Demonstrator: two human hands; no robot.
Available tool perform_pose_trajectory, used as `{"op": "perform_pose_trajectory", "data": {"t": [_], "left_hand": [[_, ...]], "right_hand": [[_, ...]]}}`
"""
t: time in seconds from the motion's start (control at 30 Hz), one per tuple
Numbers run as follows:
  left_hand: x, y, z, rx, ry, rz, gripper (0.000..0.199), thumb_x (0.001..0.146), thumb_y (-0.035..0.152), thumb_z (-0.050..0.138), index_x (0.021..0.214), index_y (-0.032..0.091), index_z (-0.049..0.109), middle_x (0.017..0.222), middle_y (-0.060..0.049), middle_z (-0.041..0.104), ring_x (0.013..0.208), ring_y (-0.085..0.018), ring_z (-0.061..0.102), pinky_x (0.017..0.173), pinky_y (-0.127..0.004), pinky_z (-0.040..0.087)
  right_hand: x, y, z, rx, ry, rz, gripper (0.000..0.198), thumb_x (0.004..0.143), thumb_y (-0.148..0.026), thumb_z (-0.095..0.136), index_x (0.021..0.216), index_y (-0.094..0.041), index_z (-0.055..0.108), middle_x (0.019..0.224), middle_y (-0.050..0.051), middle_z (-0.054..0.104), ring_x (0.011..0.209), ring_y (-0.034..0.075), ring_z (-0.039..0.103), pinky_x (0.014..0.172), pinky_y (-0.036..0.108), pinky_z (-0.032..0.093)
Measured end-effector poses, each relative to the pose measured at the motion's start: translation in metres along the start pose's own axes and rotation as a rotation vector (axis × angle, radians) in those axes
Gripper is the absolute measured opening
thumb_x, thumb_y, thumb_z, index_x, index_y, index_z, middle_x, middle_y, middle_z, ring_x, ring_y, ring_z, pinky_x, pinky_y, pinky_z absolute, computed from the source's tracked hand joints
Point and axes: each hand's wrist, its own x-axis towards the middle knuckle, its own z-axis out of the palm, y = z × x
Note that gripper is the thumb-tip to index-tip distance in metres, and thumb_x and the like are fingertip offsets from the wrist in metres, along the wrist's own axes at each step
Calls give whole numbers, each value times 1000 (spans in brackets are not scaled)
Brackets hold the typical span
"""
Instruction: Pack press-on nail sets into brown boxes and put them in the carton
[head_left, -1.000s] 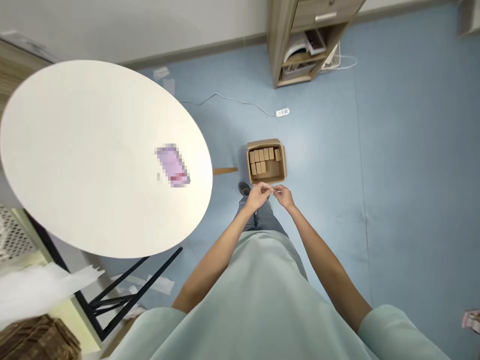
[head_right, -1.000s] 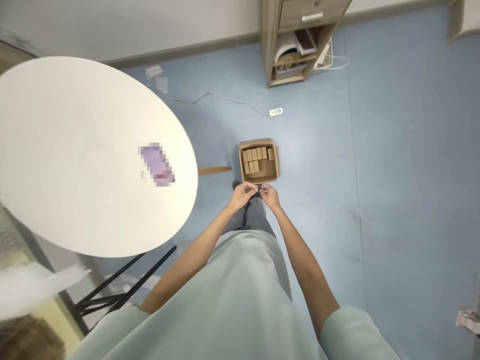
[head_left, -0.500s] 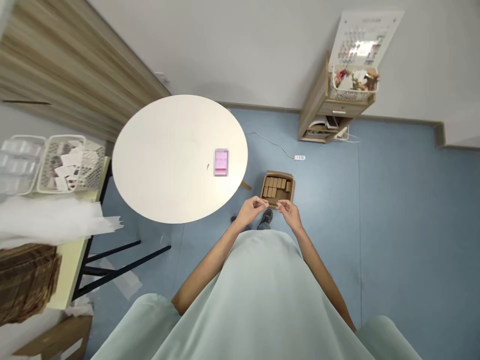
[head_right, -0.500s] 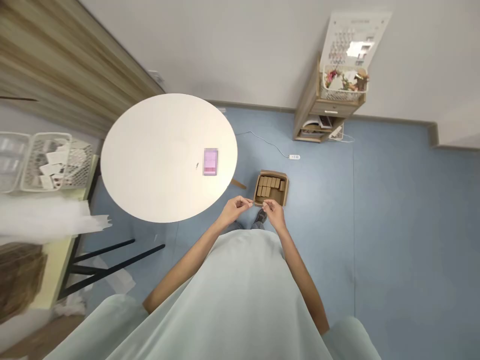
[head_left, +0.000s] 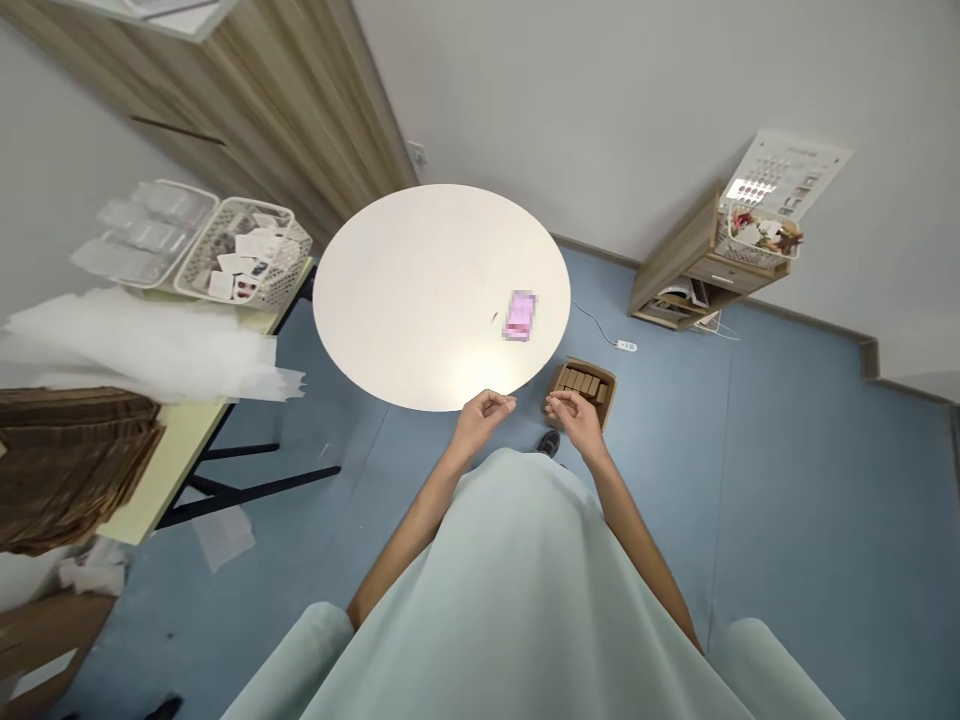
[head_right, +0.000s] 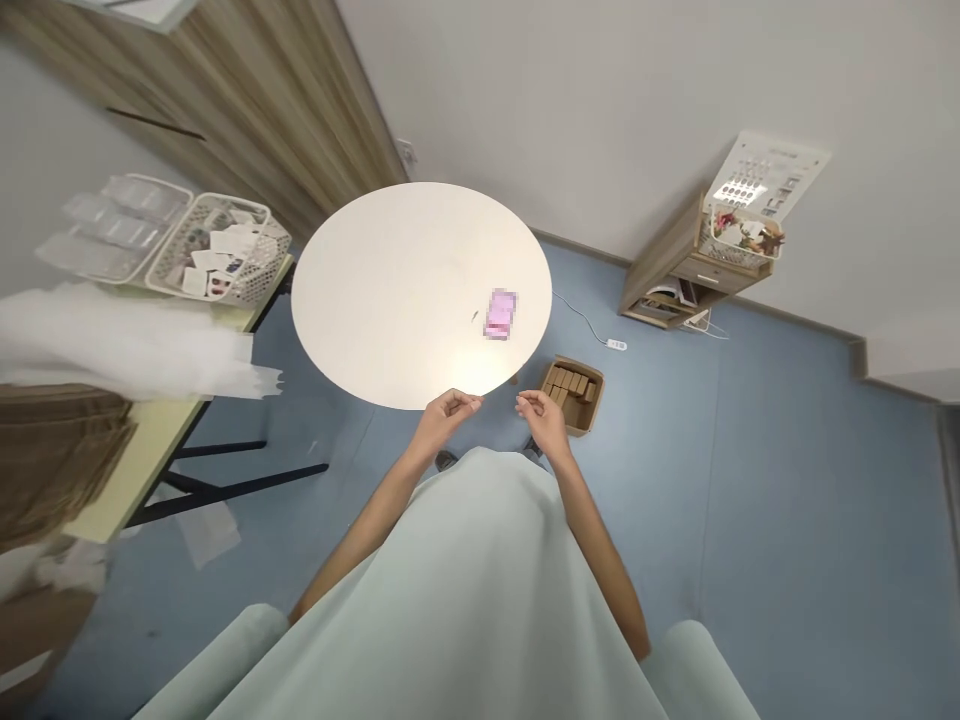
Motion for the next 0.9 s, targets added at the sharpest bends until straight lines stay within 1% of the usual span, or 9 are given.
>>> {"op": "perform_pose_trajectory", "data": {"t": [0.13, 0.23, 0.33, 0.47, 0.53, 0.63, 0.77, 0.9], "left_hand": [[-31, 4, -73, -78, 56, 2, 40, 80, 58, 86, 90, 24, 68, 119, -12, 82, 124, -31, 73, 114, -49, 51], [-49, 6, -122, -126, 111, 9, 39, 81, 58, 86, 89, 25, 67, 118, -11, 82, 124, -32, 73, 114, -49, 52], [-62, 4, -164, -184, 186, 18, 38, 82, 57, 86, 90, 25, 66, 117, -11, 82, 124, -32, 74, 113, -49, 52], [-72, 2, -208, -274, 275, 16, 38, 83, 56, 84, 91, 24, 64, 118, -12, 82, 123, -31, 74, 111, -49, 53], [-75, 2, -230, -309, 314, 8, 37, 84, 55, 83, 93, 24, 65, 120, -12, 81, 123, -30, 74, 111, -48, 53], [-78, 6, -267, -330, 379, 15, 35, 86, 54, 82, 93, 24, 66, 122, -13, 81, 121, -30, 74, 112, -49, 52], [-76, 16, -325, -316, 483, 23, 35, 87, 55, 81, 96, 24, 68, 123, -12, 81, 119, -30, 75, 111, -50, 53], [-61, 31, -385, -302, 590, -14, 36, 84, 55, 82, 94, 23, 68, 121, -13, 81, 117, -30, 75, 110, -51, 54]], "right_hand": [[-22, -18, 73, -18, -29, -15, 55, 85, -72, 78, 109, -23, 76, 115, 13, 81, 104, 29, 79, 97, 47, 65], [-34, -25, 125, -62, -74, -19, 53, 86, -71, 77, 109, -24, 76, 117, 13, 81, 105, 30, 79, 98, 49, 65], [-41, -32, 172, -121, -131, -18, 52, 86, -71, 77, 109, -25, 76, 116, 13, 82, 104, 31, 80, 98, 49, 66], [-37, -45, 224, -219, -232, -22, 48, 89, -70, 74, 110, -26, 76, 118, 12, 82, 105, 31, 80, 98, 49, 66], [-28, -53, 249, -253, -284, -24, 46, 91, -68, 73, 110, -26, 76, 119, 12, 82, 107, 30, 80, 99, 48, 66], [-4, -62, 292, -260, -356, -26, 44, 91, -66, 74, 110, -25, 76, 117, 12, 81, 106, 30, 80, 98, 48, 66], [37, -72, 358, -254, -435, -43, 41, 91, -62, 75, 107, -25, 76, 114, 11, 81, 103, 29, 80, 97, 46, 65], [80, -84, 427, -288, -488, -75, 35, 94, -56, 73, 110, -25, 76, 114, 8, 81, 100, 27, 80, 98, 45, 63]]}}
